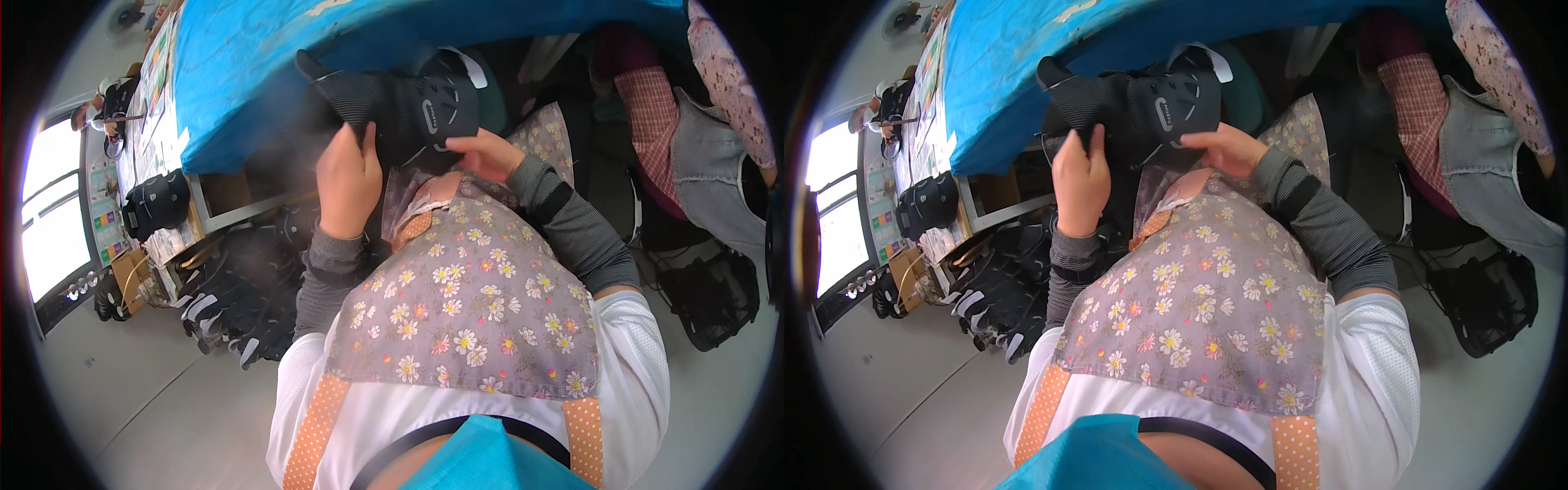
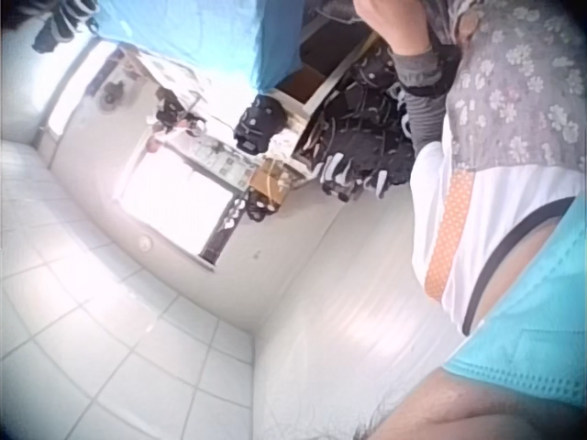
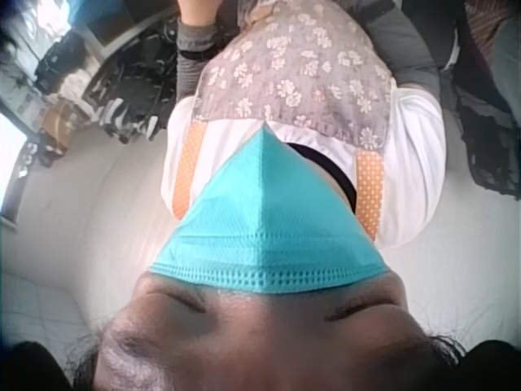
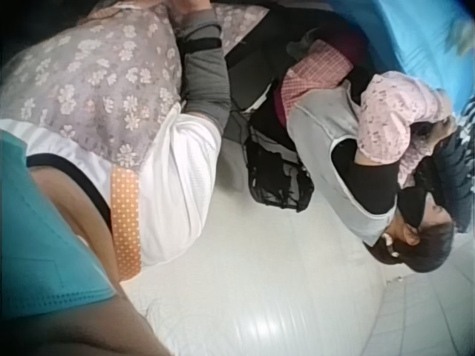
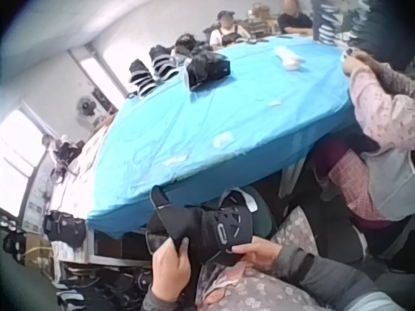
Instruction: Inserting foam padding into a black shoe upper and checking the fit.
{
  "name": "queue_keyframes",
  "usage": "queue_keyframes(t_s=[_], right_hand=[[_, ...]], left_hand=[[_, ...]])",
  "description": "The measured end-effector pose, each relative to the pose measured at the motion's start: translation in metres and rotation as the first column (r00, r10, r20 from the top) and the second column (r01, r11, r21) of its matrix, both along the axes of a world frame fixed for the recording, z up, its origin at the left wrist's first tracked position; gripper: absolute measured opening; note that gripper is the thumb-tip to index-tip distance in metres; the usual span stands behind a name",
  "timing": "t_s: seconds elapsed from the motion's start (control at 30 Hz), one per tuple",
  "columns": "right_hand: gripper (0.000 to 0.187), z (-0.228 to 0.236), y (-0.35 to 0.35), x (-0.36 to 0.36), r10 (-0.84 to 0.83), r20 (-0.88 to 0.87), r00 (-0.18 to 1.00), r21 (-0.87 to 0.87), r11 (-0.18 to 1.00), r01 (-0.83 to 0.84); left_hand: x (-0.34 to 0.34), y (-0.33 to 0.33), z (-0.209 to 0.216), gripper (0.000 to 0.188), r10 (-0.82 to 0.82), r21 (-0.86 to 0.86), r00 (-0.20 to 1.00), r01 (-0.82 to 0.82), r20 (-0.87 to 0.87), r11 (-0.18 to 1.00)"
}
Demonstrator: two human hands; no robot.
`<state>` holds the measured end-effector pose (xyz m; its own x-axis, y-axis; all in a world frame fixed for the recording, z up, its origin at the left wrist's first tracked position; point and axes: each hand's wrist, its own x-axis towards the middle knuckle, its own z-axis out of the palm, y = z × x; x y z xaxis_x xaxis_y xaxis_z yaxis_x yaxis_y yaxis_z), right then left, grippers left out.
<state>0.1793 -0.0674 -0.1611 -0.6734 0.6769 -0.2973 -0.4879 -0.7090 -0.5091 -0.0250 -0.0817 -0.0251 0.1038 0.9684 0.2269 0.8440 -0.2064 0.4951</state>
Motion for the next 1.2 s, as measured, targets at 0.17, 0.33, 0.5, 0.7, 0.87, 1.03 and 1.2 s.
queue_keyframes(t_s=[0.17, 0.33, 0.5, 0.7, 0.87, 1.03, 1.2], right_hand=[[0.039, 0.013, -0.008, 0.002, -0.110, -0.147, 0.983, 0.056, 0.991, 0.119], [0.040, 0.002, -0.001, -0.001, -0.236, -0.307, 0.922, -0.288, 0.946, 0.146], [0.040, 0.000, 0.002, -0.007, -0.280, -0.269, 0.921, -0.372, 0.913, 0.169], [0.034, -0.006, 0.000, -0.009, -0.199, -0.350, 0.915, -0.232, 0.965, 0.121], [0.038, 0.000, -0.001, -0.011, -0.162, -0.243, 0.956, -0.163, 0.979, 0.124], [0.034, -0.005, 0.005, -0.005, -0.121, -0.280, 0.952, -0.287, 0.957, 0.037], [0.034, 0.006, 0.001, -0.001, -0.189, -0.355, 0.915, -0.268, 0.959, 0.094]], left_hand=[[0.010, 0.040, 0.014, 0.021, -0.051, 0.250, 0.994, 0.074, -0.097, 0.965], [0.020, 0.089, -0.031, 0.027, -0.044, 0.137, 0.965, 0.082, -0.259, 0.987], [0.013, 0.114, -0.060, 0.043, -0.013, -0.115, 0.959, -0.020, -0.284, 0.993], [0.013, 0.130, -0.082, 0.045, -0.158, -0.271, 0.965, 0.098, -0.208, 0.958], [0.007, 0.137, -0.112, 0.050, -0.129, -0.343, 0.990, 0.100, -0.063, 0.934], [0.015, 0.127, -0.093, 0.046, -0.124, -0.263, 0.983, 0.086, -0.132, 0.961], [0.018, 0.129, -0.068, 0.039, -0.273, 0.004, 0.798, 0.326, -0.538, 0.945]])
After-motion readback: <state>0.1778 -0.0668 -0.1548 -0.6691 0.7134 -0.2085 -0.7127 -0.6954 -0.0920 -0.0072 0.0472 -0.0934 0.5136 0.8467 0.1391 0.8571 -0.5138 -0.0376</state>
